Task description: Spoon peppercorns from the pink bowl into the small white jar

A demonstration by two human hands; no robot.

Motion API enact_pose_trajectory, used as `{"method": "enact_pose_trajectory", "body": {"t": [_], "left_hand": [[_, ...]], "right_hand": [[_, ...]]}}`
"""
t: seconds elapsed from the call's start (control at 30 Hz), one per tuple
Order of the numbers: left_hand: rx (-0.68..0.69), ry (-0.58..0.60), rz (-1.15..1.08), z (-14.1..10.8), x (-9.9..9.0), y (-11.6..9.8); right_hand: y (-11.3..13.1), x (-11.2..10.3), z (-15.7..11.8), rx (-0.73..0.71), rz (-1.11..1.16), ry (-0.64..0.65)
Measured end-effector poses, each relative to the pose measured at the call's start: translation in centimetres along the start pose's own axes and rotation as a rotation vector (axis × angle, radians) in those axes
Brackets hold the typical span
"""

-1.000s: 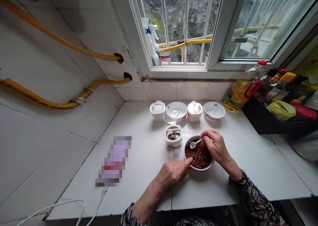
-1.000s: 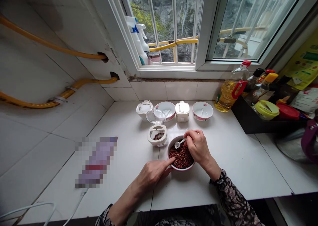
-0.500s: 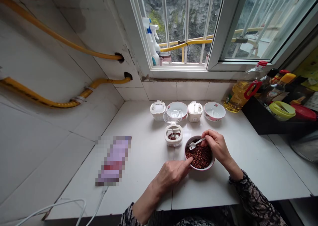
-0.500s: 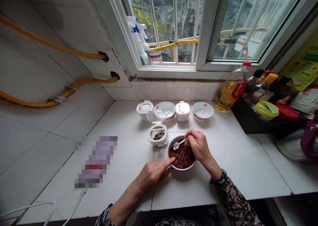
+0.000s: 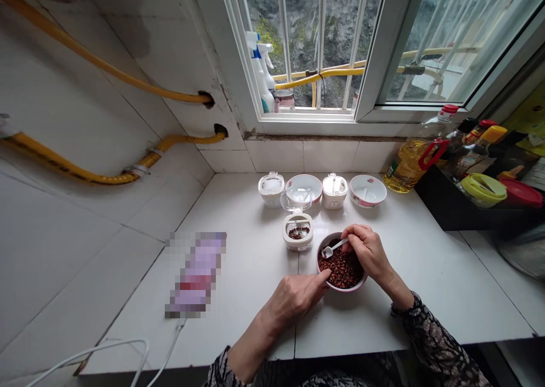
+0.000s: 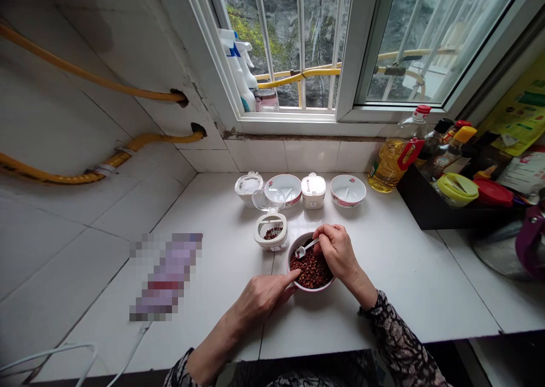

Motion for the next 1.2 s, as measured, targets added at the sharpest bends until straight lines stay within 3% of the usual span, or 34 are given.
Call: {"method": "enact_pose_trajectory", "body": {"t": [0.23,0.43,0.53,0.67,0.8,0.87,1.07,1.2], "left_hand": [[0.0,0.01,0.005,-0.1,0.1,0.0],[0.012,-0.007,0.01,0.2,-0.2,-0.1],[0.006,-0.001,0.002,0.2,-0.2,-0.1],[0.007,-0.011,0.015,0.1,0.0,-0.1],[0.012,-0.016,0.037,-0.2,0.3,0.0],[0.005,-0.007,0.048,-0.3,0.4,0.0],[-0.004,0.001,0.009,-0.1,0.1,-0.1],[0.008,-0.001,0.007,-0.1,0.0,-0.1]], "right_hand": [[-0.7,-0.4,0.1,0.211,0.322,0.019],[-0.3,-0.8,0.5,0.22,0.41,-0.014],[1.4,-0.8,0.7,0.084,0.378,-0.068],[4.2,0.1,0.7,-0.248,0.113,-0.157],[5.6,2.1,0.4,-0.667,-0.244,-0.073],[5.6,2.3,0.4,-0.734,-0.328,-0.032],[4.7,-1.1,0.2,-0.535,-0.308,-0.137],[2.9,-0.8,-0.1,-0.439,-0.453,-0.047]]}}
Point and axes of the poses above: each hand's wrist, its own z-axis towards the middle knuckle, its own x-axis out of the palm, y = z × x, the point moved 3 cm from there along z, towards the middle knuckle
